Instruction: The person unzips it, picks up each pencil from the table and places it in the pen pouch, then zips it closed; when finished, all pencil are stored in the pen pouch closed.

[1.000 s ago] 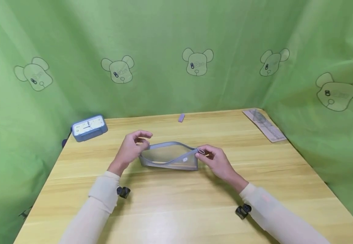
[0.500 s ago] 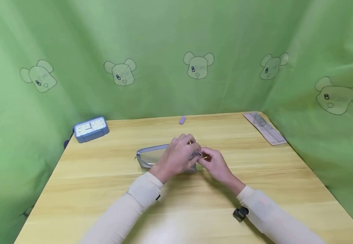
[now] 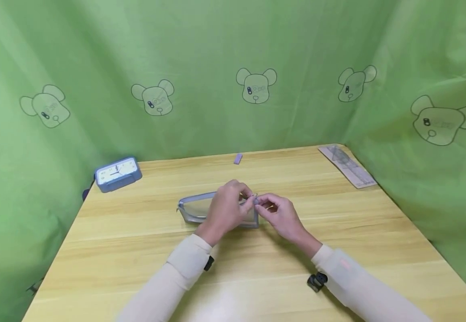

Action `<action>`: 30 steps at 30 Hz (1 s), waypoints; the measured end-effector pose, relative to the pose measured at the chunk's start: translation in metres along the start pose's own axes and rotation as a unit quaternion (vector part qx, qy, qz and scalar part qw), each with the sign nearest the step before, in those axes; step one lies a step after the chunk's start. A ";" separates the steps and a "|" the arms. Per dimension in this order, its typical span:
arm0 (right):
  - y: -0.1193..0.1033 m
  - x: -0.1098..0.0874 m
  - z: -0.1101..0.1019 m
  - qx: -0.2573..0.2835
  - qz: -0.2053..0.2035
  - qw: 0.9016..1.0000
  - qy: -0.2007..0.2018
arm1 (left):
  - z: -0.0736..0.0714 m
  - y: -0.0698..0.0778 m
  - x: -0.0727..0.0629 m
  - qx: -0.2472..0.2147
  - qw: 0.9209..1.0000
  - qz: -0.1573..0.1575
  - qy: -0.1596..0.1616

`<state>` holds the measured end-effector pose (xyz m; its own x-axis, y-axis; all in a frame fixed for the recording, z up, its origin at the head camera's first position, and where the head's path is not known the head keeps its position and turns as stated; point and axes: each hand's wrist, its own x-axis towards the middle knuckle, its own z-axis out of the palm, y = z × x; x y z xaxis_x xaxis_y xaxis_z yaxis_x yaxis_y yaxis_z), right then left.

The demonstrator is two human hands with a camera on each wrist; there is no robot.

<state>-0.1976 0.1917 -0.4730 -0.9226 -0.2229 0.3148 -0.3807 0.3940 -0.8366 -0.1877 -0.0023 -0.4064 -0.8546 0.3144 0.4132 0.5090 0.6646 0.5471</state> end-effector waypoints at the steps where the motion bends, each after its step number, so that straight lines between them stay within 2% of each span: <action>1: -0.001 0.000 0.000 -0.006 -0.002 1.000 0.004 | -0.001 0.001 0.000 -0.022 0.999 -0.023 -0.004; 3: -0.005 -0.002 0.001 -0.020 -0.012 1.000 0.008 | -0.003 0.001 -0.001 -0.056 0.996 -0.062 -0.009; 5: -0.009 -0.003 0.003 -0.037 -0.024 0.999 0.012 | -0.004 0.002 -0.001 -0.076 0.993 -0.085 -0.009; 12: -0.017 -0.007 0.009 -0.079 -0.066 0.994 0.020 | -0.006 0.002 -0.002 -0.112 0.984 -0.140 0.002; 16: -0.018 -0.009 0.009 -0.107 -0.094 0.989 0.036 | -0.007 0.004 -0.003 -0.109 0.982 -0.154 0.000; 21: -0.019 -0.011 0.008 -0.130 -0.127 0.982 0.058 | -0.007 0.008 -0.008 -0.081 0.983 -0.163 -0.003; 30: -0.021 -0.013 0.007 -0.150 -0.173 0.971 0.069 | -0.009 0.004 -0.016 -0.037 0.987 -0.157 0.024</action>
<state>-0.1769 0.1806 -0.4627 -0.7285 -0.2752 0.6274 -0.6510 0.5632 -0.5089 -0.1707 -0.0103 -0.4043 -0.9664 0.0671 0.2481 0.2276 0.6718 0.7049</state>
